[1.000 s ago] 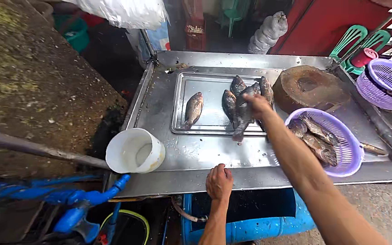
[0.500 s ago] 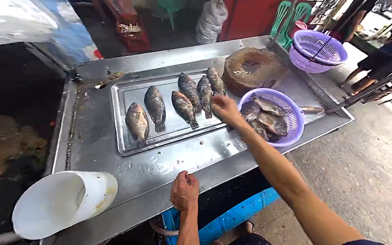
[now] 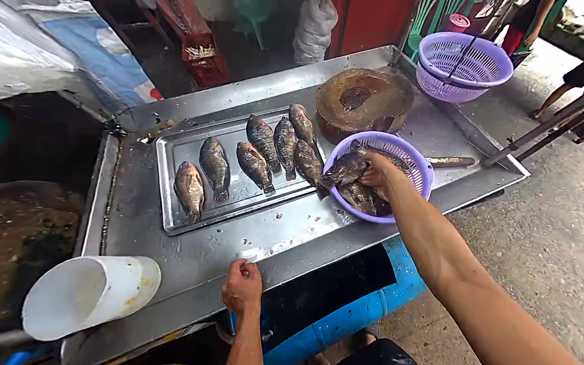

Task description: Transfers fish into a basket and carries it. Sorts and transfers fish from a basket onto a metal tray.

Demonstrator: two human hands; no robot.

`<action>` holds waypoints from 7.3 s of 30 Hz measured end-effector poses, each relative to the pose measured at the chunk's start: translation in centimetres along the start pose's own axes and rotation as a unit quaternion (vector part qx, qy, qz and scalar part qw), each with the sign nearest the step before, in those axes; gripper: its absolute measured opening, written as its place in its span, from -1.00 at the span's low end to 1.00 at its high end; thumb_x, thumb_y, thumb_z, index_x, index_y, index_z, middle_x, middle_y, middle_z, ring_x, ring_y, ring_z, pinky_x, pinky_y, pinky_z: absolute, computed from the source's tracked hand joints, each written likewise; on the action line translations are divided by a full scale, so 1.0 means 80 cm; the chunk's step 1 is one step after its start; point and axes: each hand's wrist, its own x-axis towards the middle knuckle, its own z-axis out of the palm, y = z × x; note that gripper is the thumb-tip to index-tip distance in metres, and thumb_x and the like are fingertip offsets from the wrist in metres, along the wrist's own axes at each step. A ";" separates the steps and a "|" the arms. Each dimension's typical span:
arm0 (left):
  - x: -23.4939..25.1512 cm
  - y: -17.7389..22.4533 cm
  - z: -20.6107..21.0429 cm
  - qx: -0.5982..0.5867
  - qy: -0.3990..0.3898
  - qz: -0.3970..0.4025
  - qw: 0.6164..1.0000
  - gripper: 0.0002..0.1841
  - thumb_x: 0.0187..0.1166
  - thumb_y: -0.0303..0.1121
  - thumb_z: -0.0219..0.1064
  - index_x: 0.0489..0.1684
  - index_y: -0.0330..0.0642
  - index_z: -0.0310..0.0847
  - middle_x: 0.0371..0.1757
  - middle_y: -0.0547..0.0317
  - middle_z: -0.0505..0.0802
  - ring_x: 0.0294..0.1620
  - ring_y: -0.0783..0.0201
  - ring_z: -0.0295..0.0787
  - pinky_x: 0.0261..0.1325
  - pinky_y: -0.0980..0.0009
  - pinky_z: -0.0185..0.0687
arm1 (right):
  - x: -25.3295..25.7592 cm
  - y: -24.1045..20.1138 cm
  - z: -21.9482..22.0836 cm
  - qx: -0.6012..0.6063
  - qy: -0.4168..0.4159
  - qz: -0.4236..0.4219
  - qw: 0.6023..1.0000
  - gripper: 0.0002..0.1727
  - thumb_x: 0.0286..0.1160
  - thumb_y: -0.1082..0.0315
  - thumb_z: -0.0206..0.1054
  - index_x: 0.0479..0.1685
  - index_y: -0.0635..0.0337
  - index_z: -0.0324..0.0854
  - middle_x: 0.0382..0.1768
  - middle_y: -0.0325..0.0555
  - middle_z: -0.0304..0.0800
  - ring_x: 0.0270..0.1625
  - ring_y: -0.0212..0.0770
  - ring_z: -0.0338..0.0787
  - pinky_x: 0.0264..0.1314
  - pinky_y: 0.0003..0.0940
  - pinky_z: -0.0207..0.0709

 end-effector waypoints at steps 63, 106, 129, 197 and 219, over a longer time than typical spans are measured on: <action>0.006 -0.010 0.010 -0.019 -0.011 0.035 0.999 -0.74 0.53 -0.30 0.30 -0.06 -0.28 0.81 -0.28 -0.13 0.90 -0.24 -0.17 0.89 -0.22 -0.26 0.68 | -0.072 0.081 0.294 -0.023 -0.169 -0.388 0.906 -0.54 0.61 0.42 0.31 0.47 0.37 0.51 0.22 0.20 0.77 0.16 -0.04 0.82 0.17 -0.09 0.73; 0.009 -0.012 0.013 -0.020 0.047 0.057 0.997 -0.75 0.42 -0.26 0.27 -0.27 -0.17 0.87 -0.38 0.07 0.91 -0.31 0.04 0.91 -0.26 0.04 0.77 | -0.102 -0.055 0.018 0.237 0.021 -0.399 0.885 -0.65 0.67 0.43 0.19 0.38 0.22 0.38 0.12 0.01 0.72 0.15 -0.12 0.79 0.26 -0.04 0.72; 0.007 -0.017 0.022 0.007 0.067 0.093 0.993 -0.69 0.41 -0.20 0.20 -0.33 -0.15 0.85 -0.42 0.12 0.89 -0.37 0.11 0.88 -0.34 0.14 0.74 | 0.057 -0.057 0.314 -0.158 -0.215 -0.284 0.921 -0.50 0.50 0.41 0.41 0.45 0.23 0.52 0.12 0.14 0.79 0.06 -0.03 0.84 0.14 0.00 0.74; -0.040 0.274 -0.003 -0.072 -0.230 0.231 0.943 -0.55 0.61 -0.22 0.35 0.31 -0.40 0.67 0.26 -0.31 0.79 0.37 -0.20 0.71 0.45 -0.11 0.58 | 0.000 0.161 -0.178 -0.414 0.293 -0.302 0.807 -0.49 0.69 0.15 0.09 0.45 0.25 0.62 0.42 0.23 0.69 0.57 0.22 0.56 0.72 0.34 0.08; 0.021 0.448 0.122 0.102 -0.369 0.283 0.879 -0.44 0.50 -0.29 0.38 0.55 -0.11 0.49 0.24 -0.24 0.80 0.38 -0.27 0.68 0.25 -0.26 0.63 | 0.017 0.167 -0.173 -0.435 0.335 -0.304 0.778 -0.66 0.55 0.24 0.23 0.15 0.10 0.79 0.24 0.12 0.80 0.46 0.23 0.63 0.61 0.36 0.16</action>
